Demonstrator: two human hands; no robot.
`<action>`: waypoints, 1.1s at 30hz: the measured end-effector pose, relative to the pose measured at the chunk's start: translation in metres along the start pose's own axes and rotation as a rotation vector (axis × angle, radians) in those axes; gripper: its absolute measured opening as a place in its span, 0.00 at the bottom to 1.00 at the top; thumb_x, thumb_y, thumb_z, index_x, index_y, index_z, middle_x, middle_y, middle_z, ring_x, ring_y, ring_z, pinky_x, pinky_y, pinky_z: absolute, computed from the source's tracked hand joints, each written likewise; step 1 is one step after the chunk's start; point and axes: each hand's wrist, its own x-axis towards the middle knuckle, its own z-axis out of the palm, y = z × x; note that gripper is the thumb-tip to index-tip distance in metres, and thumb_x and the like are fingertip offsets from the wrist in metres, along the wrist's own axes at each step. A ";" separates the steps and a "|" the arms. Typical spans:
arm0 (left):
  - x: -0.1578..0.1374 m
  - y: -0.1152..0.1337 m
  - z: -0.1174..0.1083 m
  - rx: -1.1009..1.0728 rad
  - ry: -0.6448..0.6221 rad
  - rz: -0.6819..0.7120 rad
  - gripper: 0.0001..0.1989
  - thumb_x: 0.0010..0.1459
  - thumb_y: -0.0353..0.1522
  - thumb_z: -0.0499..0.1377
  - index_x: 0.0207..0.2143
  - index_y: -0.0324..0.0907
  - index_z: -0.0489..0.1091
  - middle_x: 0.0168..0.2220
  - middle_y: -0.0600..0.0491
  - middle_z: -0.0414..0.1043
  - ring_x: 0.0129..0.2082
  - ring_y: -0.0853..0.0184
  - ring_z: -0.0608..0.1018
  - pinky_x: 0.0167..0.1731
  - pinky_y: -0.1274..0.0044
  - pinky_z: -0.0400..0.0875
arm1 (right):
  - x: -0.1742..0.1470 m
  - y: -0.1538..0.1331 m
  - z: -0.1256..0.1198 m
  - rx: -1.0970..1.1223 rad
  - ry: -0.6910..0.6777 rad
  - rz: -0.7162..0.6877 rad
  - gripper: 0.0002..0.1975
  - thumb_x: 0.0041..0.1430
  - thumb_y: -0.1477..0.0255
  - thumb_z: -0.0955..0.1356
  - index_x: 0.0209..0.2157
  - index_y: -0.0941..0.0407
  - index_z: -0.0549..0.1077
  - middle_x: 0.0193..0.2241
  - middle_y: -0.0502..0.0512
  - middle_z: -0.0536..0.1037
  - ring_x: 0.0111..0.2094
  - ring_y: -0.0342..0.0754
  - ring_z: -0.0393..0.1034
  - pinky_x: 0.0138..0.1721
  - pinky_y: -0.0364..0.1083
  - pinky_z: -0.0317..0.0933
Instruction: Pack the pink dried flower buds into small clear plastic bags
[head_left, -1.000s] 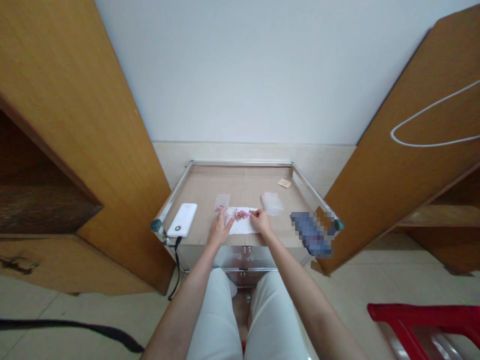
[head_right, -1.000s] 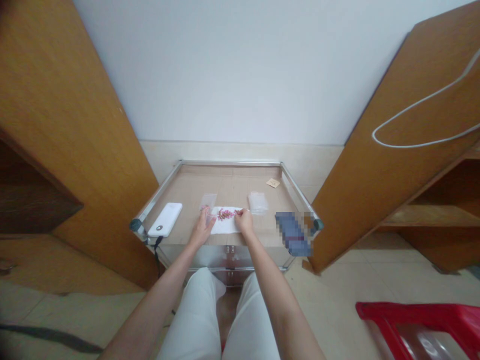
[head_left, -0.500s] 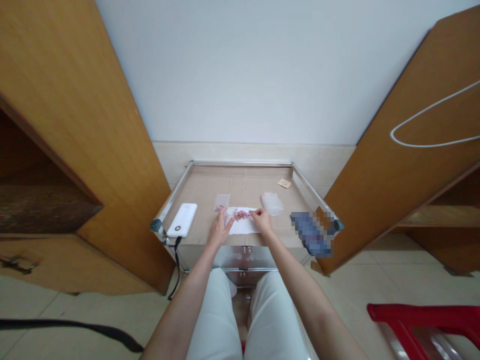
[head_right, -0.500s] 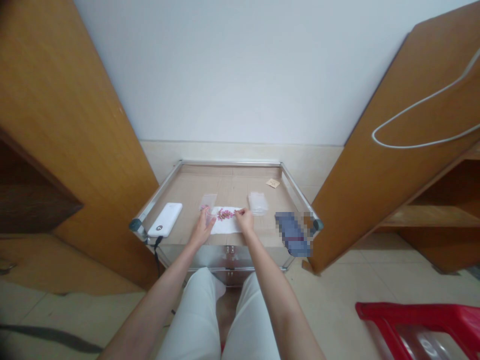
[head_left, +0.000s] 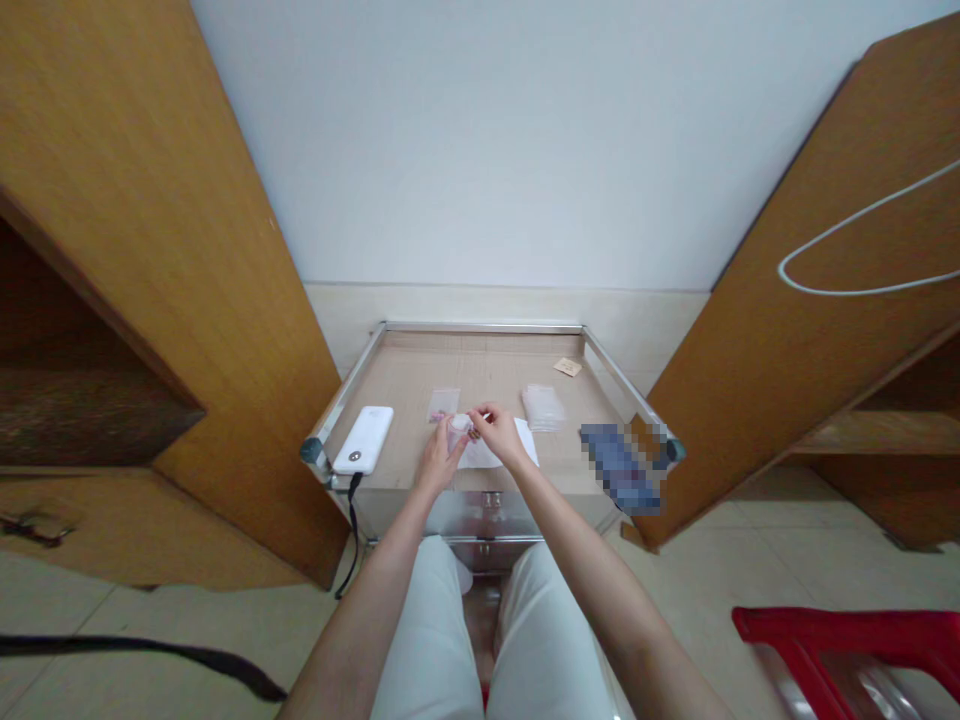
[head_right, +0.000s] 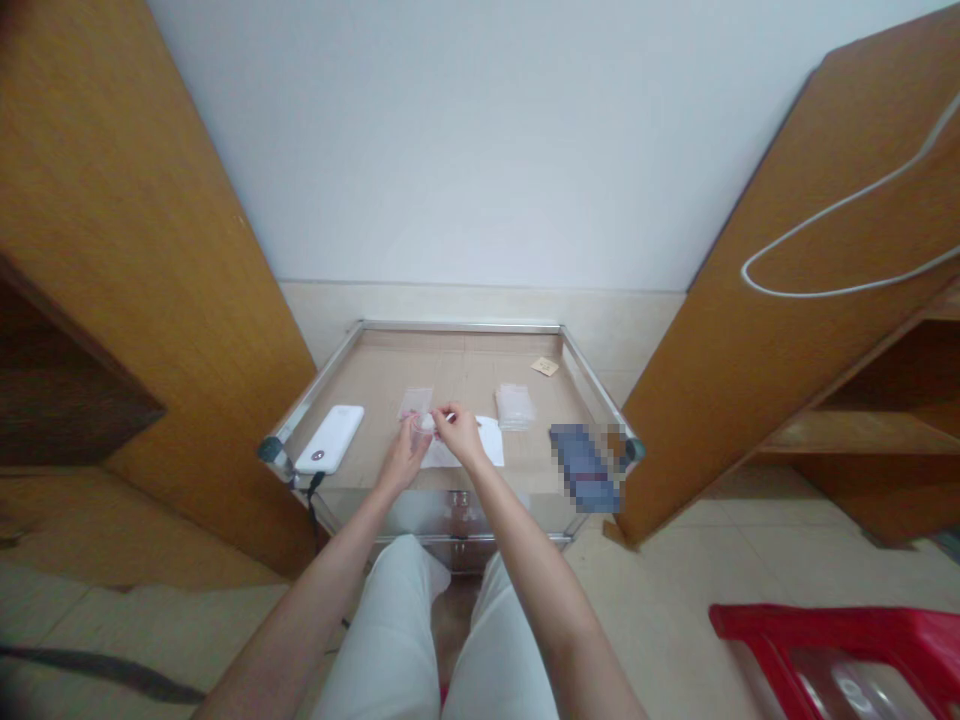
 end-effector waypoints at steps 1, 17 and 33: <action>0.000 0.000 0.000 0.001 0.000 0.007 0.25 0.54 0.42 0.46 0.51 0.38 0.51 0.52 0.42 0.58 0.52 0.63 0.62 0.49 0.70 0.58 | -0.001 0.001 0.001 -0.002 -0.021 -0.014 0.10 0.48 0.67 0.62 0.22 0.58 0.68 0.15 0.48 0.68 0.17 0.40 0.62 0.22 0.39 0.55; 0.000 -0.003 0.000 -0.019 0.022 -0.004 0.26 0.53 0.42 0.48 0.51 0.39 0.53 0.51 0.42 0.59 0.51 0.62 0.63 0.49 0.69 0.58 | 0.010 0.079 -0.042 -0.321 0.230 0.109 0.12 0.45 0.76 0.60 0.31 0.61 0.72 0.30 0.58 0.75 0.30 0.46 0.67 0.34 0.43 0.59; 0.001 -0.005 0.001 0.004 0.017 0.010 0.26 0.53 0.42 0.48 0.51 0.39 0.52 0.51 0.42 0.60 0.51 0.62 0.63 0.49 0.69 0.58 | 0.011 0.072 -0.035 -0.641 0.152 0.089 0.09 0.45 0.79 0.61 0.23 0.61 0.72 0.26 0.61 0.74 0.27 0.46 0.66 0.30 0.42 0.56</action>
